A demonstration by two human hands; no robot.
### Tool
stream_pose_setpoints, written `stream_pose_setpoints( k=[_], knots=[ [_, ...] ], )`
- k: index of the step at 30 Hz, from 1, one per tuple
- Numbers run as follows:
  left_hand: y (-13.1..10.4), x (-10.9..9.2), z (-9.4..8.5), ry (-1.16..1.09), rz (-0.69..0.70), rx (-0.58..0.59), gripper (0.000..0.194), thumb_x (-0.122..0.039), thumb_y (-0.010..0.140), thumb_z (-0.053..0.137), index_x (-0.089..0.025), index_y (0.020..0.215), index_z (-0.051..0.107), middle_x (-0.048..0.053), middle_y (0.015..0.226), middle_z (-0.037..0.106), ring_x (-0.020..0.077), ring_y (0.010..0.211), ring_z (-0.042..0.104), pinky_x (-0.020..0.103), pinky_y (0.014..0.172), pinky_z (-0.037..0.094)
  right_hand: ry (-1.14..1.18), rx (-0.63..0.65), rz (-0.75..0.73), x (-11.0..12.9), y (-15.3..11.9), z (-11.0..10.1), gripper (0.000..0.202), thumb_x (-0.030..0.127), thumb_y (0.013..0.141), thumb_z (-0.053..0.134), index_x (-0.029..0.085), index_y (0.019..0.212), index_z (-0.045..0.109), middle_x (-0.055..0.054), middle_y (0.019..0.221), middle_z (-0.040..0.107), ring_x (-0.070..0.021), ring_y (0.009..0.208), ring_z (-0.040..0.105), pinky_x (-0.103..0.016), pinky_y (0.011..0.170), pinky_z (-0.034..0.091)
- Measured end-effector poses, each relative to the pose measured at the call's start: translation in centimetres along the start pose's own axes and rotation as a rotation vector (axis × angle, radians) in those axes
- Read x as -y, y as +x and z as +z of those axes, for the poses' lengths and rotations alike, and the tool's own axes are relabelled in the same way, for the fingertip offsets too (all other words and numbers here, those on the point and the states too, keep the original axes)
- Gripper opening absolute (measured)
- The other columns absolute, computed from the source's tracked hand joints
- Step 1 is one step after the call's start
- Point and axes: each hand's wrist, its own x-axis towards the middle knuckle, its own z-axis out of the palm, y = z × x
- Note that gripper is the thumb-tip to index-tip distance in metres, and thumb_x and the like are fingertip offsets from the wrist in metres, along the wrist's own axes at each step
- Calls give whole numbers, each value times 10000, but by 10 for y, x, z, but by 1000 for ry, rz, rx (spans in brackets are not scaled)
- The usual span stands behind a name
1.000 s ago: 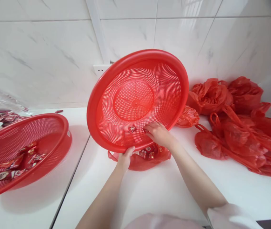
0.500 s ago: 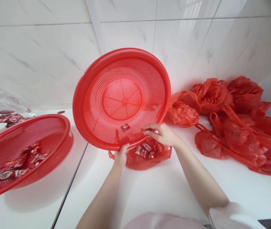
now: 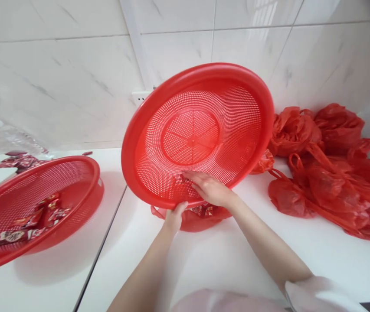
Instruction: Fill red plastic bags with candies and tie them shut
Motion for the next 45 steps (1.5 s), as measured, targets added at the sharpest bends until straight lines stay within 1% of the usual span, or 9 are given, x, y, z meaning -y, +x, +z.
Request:
stream_pose_setpoints(
  k=[5,13,23,26,30,35,39,42,45],
  knots=[
    [-3,-7,10,-30,-50,32,416,-226,624,703,-188,1037,668,66,975,720,304,1044,646,432,867,543,97,-46,124,-5,2,10,368,209,922,495,192,1277,590,-114,1222,646,-236,1143,586,-451,1002,457],
    [6,-29,10,-125,42,-33,494,-209,595,677,-267,1083,619,9,907,718,280,986,668,486,849,553,1038,-113,400,-8,6,-8,358,357,821,638,195,1139,674,-73,1045,727,-179,933,683,-355,865,554],
    [13,-31,2,-144,119,-120,514,-193,613,688,-244,1117,606,22,1056,700,234,961,663,421,822,564,729,-35,341,0,-9,-51,353,209,827,580,236,1169,664,-53,1218,665,-200,1095,631,-405,993,486],
    [14,-29,0,-178,89,-99,475,-199,627,677,-230,1097,614,20,1045,701,223,955,663,434,824,563,569,-337,337,-5,-10,-56,351,249,831,596,237,1181,620,-75,1293,602,-214,1189,564,-434,1036,450],
    [15,-33,-4,-176,15,-44,377,-232,615,667,-174,987,642,43,922,718,259,917,678,473,785,569,559,-729,549,-15,-10,-59,520,369,810,654,252,1285,477,-115,1448,437,-245,1241,521,-438,989,488],
    [13,-47,-10,-77,-32,43,324,-307,587,688,-136,861,665,102,857,718,326,917,676,483,750,569,954,-384,651,-17,-15,-71,324,450,816,651,211,1018,565,-97,1151,663,-210,895,689,-425,840,561],
    [18,-70,-21,-14,106,108,451,-527,642,674,-185,936,669,137,1001,695,336,1042,621,445,743,569,1150,-478,562,-9,-20,-82,281,399,755,732,225,848,532,-17,981,708,-181,838,697,-403,830,572],
    [28,-89,-42,-9,330,-202,450,-469,719,628,-247,1106,569,103,1243,588,285,1158,558,407,818,549,1202,-541,517,2,-22,-90,245,396,769,720,243,867,555,-9,1008,708,-198,924,692,-428,868,569],
    [33,-106,-72,-39,391,-811,466,-210,652,619,-252,1085,451,72,1374,442,232,1255,479,379,951,486,1203,-590,473,10,-26,-99,194,382,814,680,264,947,602,-9,1089,696,-198,1025,668,-420,926,554]
  ],
)
